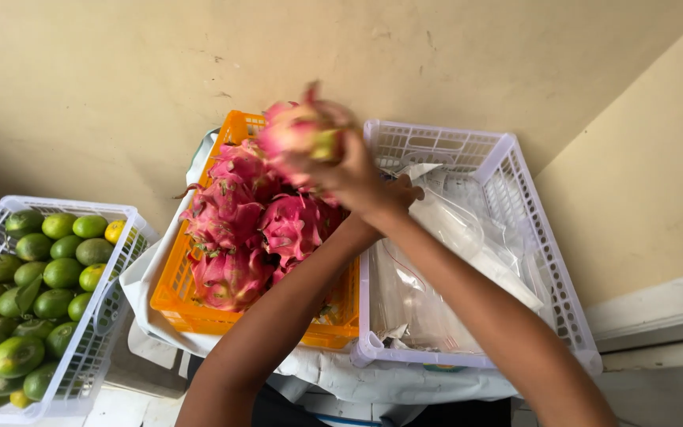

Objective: Picking dragon fruits from a crate, placing them into a plastic zip-lock bag, and sealing the bag.

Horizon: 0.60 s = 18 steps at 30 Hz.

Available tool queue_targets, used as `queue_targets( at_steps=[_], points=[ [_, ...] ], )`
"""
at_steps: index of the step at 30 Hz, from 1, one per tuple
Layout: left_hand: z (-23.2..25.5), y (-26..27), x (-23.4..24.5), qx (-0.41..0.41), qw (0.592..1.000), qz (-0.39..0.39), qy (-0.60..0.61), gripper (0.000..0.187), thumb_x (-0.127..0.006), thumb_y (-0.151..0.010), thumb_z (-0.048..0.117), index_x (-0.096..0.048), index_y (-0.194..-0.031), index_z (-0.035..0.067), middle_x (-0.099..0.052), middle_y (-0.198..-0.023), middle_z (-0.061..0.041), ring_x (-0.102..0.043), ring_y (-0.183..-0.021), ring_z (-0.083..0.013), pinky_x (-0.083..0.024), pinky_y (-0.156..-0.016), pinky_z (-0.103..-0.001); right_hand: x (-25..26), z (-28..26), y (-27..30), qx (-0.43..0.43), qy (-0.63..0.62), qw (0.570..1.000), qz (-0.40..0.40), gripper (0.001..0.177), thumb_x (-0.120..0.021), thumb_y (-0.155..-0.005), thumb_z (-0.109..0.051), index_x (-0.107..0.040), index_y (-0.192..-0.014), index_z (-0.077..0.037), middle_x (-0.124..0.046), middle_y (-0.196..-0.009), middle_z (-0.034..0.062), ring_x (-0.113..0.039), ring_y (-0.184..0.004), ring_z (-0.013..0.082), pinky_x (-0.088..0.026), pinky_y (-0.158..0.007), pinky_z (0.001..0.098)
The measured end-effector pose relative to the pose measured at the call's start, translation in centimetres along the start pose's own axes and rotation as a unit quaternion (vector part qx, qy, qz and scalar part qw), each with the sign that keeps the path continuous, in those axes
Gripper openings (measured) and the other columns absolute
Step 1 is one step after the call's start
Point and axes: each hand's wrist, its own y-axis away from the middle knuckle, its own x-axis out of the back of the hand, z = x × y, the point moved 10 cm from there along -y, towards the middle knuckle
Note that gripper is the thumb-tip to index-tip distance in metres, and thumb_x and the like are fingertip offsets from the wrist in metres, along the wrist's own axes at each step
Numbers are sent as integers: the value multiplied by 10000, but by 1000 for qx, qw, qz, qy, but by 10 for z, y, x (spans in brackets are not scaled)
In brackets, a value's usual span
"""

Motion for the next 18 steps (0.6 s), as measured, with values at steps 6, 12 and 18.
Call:
queue_targets(
  at_steps=[6, 12, 18],
  points=[
    [29, 51, 69, -9, 997, 68, 33, 113, -560, -813, 100, -639, -892, 82, -658, -883, -149, -700, -756, -373, -568, -640, -488, 91, -18, 44, -78, -296, 951, 49, 742, -749, -763, -348, -389, -1391, -183, -554, -1127, 21, -592, -1004, 157, -555, -828, 355],
    [32, 53, 75, -25, 995, 64, 79, 248, -538, -806, 92, -650, -1021, 37, -620, -1149, -196, -685, -782, -431, -562, -647, -530, 150, 59, 96, -194, -237, 947, 91, 666, -651, -756, -495, -438, -1305, -184, -529, -1254, 121, -547, -1143, 298, -490, -971, 513],
    [41, 50, 68, -74, 995, 69, 11, 327, -612, -782, 83, -596, -1107, 39, -603, -1083, -155, -695, -791, -386, -580, -614, -502, 161, 69, 105, -171, -230, 952, 110, 560, -644, -814, -449, -459, -1274, -188, -559, -1267, 118, -576, -1170, 289, -528, -926, 520]
  ],
)
